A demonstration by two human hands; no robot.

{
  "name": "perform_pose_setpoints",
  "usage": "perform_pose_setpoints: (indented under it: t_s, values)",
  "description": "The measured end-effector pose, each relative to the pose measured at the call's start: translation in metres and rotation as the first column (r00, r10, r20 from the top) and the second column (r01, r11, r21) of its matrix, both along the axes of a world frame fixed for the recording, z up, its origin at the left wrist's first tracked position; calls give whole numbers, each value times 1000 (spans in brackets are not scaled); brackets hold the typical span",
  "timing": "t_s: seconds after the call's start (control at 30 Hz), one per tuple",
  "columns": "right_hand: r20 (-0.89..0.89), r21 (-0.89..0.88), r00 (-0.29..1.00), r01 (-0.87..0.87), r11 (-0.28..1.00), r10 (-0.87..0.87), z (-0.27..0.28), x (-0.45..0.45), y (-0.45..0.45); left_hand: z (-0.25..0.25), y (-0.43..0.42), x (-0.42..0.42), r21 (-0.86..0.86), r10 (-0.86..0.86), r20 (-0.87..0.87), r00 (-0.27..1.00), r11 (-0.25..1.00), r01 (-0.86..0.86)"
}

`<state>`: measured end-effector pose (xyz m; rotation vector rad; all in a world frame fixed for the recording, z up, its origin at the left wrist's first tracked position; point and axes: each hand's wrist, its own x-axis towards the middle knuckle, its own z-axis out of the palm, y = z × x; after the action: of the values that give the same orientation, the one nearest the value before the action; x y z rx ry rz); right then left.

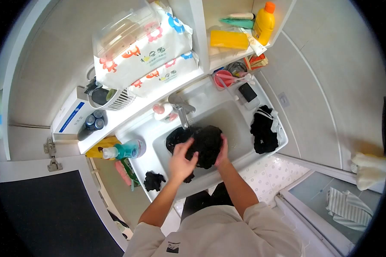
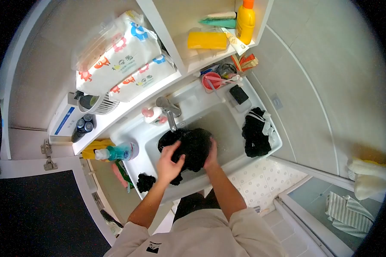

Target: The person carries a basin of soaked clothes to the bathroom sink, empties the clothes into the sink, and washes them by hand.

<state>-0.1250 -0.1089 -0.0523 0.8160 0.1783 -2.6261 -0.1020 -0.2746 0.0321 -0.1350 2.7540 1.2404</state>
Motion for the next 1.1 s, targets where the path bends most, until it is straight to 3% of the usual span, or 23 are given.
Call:
perform_pose_setpoints:
  t_s: [0.03, 0.07, 0.1, 0.17, 0.27, 0.37, 0.4, 0.53, 0.57, 0.63, 0.7, 0.73, 0.77, 0.83, 0.87, 0.93, 0.97, 1.0, 1.03, 1.07, 1.1]
  values:
    - [-28, -10, 998, -55, 998, 54, -2, -2, 0, 13, 11, 7, -65, -50, 50, 997, 996, 53]
    - [-59, -19, 992, -112, 994, 110, -5, -6, -1, 20, 22, 13, -129, -80, -47, 996, 989, 73]
    - [-91, -26, 982, -168, 985, 165, -8, -7, -3, 12, 31, 14, -277, -166, -278, 946, 957, 87]
    - [-140, -52, 987, -90, 995, 82, -3, 0, -14, 23, 57, 5, -415, -148, -325, 934, 910, -1]
    - [-39, 65, 999, -2, 998, 5, -31, 8, -23, -19, 64, -15, -346, -43, -365, 930, 934, -93]
    - [8, 58, 999, -40, 998, 39, -63, 14, -19, -35, 61, -27, -277, 28, -165, 986, 958, -74]
    - [73, 139, 997, -39, 989, 29, -58, 13, -18, -37, 59, -35, -260, 61, -189, 980, 959, -110]
    - [208, 493, 977, -155, 856, 57, -56, 24, -12, -48, 42, -54, -212, 189, 180, 965, 966, -150]
    - [183, 563, 978, -190, 804, 103, -68, 30, -8, -60, 32, -55, -125, 191, 233, 954, 978, -166]
    - [141, 692, 969, -244, 680, 205, -73, 32, -1, -55, 19, -51, -21, 32, 219, 975, 999, -28]
    - [115, 380, 964, -267, 886, 241, -58, 26, 21, -36, 14, -35, 50, -172, 193, 966, 985, 165]
    - [99, 200, 962, -269, 942, 254, -46, 20, 27, -36, 14, -26, 81, -281, 44, 959, 958, 277]
    - [53, 139, 967, -254, 957, 249, -44, 15, 27, -35, 16, -15, 42, -354, 100, 930, 935, 352]
    - [-42, 11, 972, -230, 973, 230, -43, 6, 24, -11, 41, 5, -191, -340, -62, 938, 927, 323]
    - [-6, -38, 980, -200, 979, 200, -47, 4, 17, -13, 54, 8, -260, -263, -98, 960, 938, 231]
    - [43, 144, 985, -169, 975, 165, -61, 10, 3, -21, 69, 5, -365, -118, -135, 984, 929, 61]
    - [57, 254, 988, -155, 955, 146, -80, 12, -1, -45, 68, 0, -372, -70, -274, 959, 928, -39]
    - [82, 333, 996, -58, 941, 32, -63, 12, -6, -54, 67, -3, -277, 6, -215, 977, 959, -67]
    - [270, 614, 956, -266, 743, 119, -39, -2, -3, -61, 64, -6, -183, 79, -145, 986, 977, -105]
    - [232, 657, 966, -239, 714, 110, -29, -1, -4, -72, 58, -12, -213, 119, -160, 980, 965, -152]
    - [192, 699, 976, -208, 684, 100, -25, -1, -6, -76, 52, -20, -150, 194, -16, 981, 969, -195]
